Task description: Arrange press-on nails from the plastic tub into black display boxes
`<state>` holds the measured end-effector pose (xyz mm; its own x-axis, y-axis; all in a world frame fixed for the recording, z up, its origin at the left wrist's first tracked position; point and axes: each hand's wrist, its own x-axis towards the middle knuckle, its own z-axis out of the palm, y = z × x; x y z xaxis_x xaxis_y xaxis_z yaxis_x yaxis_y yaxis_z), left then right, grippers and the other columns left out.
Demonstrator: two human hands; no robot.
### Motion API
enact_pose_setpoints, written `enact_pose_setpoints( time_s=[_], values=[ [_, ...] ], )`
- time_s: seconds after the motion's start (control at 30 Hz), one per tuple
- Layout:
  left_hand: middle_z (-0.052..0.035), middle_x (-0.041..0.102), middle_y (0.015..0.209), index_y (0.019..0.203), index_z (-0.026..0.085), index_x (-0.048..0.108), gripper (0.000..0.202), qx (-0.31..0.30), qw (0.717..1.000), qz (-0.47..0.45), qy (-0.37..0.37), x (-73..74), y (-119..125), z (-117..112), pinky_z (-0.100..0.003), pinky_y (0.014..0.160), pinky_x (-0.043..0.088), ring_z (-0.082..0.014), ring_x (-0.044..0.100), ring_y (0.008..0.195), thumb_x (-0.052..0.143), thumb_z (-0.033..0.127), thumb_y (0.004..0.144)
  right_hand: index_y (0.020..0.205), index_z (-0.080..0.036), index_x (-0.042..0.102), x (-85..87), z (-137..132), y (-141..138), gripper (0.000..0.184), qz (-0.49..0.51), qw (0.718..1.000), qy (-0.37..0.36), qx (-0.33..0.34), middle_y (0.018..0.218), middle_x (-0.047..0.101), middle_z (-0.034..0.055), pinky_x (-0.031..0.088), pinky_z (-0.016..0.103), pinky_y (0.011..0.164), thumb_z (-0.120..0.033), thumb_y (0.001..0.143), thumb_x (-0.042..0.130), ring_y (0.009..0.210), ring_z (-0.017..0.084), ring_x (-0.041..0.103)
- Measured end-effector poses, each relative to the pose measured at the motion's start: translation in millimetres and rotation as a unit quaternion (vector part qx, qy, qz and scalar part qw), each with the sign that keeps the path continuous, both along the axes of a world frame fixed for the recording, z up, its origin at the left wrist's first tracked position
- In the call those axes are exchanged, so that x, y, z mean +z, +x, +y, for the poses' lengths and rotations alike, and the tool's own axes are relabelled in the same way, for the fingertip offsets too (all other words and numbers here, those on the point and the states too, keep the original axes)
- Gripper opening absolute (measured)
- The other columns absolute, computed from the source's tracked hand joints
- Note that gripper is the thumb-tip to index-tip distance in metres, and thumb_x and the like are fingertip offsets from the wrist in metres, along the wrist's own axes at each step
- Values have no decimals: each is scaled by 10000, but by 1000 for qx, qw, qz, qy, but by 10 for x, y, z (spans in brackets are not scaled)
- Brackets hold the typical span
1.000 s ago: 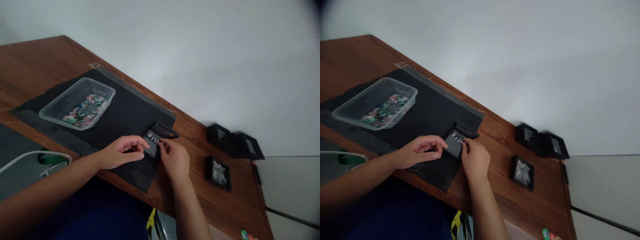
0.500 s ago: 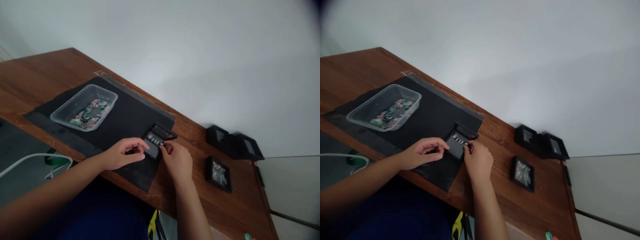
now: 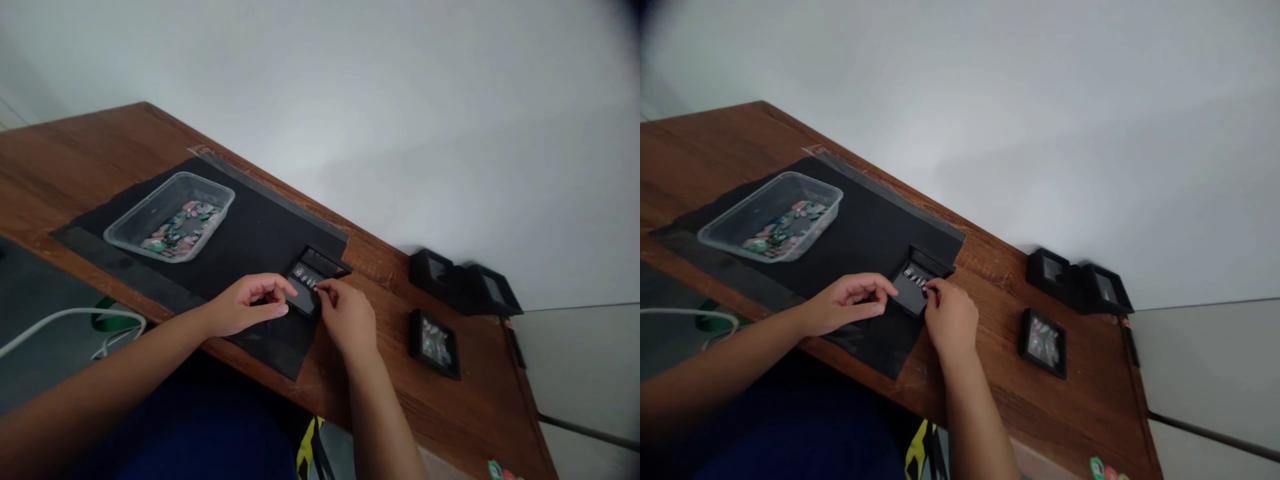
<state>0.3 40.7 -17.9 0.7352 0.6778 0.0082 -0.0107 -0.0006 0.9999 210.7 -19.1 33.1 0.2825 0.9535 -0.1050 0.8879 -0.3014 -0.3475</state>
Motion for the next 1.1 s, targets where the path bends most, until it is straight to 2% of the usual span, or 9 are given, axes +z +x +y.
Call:
enact_pose_setpoints(
  time_s=[0.23,0.43,0.53,0.63,0.73,1.0,1.1],
  values=[
    [3,614,822,1107,163,672,270,0,1000,-6,-2,4,-1,2,-239,746,451,-118,577,763,682,346,909,1027,-308,753,-2,6,12,223,-15,1000,8,7,820,736,-14,307,258,597,-223,930,571,713,158,625],
    [8,598,818,1116,163,665,271,-2,1000,-11,-18,-2,10,9,-241,745,442,-113,563,753,674,344,915,1035,-307,752,25,-7,2,236,-15,999,27,-18,831,748,-12,328,258,613,-226,933,555,741,166,650],
    [4,600,823,1117,160,667,274,-2,1000,-2,-15,4,10,15,-244,741,442,-117,563,754,674,345,916,986,-290,753,46,-17,-44,194,-26,999,17,-43,803,748,2,318,266,592,-295,938,565,718,180,655],
    [-3,618,834,1113,160,671,271,-1,1000,3,-7,5,-1,10,-247,756,454,-124,581,774,679,344,915,922,-280,756,48,-17,-92,238,-41,998,3,-49,782,748,20,305,276,580,-428,949,571,714,200,666],
    [-7,636,841,1117,165,672,269,-2,1000,4,0,2,-10,2,-248,766,466,-127,596,782,676,345,918,964,-288,773,38,-6,-110,267,-51,998,-8,-48,826,763,33,326,282,587,-501,918,618,742,219,684],
    [-10,638,831,1103,162,672,255,-4,1000,6,14,-14,6,13,-253,767,486,-128,604,775,673,338,918,971,-328,794,25,5,-84,193,-65,997,-6,-34,825,776,11,346,284,588,-436,909,647,755,222,702],
    [-12,641,820,1086,163,670,221,15,999,4,48,4,-7,-13,-258,761,493,-129,609,767,658,319,929,980,-333,793,27,2,-80,184,-63,998,-5,-29,826,777,8,335,280,587,-405,918,635,747,212,697]
  ],
)
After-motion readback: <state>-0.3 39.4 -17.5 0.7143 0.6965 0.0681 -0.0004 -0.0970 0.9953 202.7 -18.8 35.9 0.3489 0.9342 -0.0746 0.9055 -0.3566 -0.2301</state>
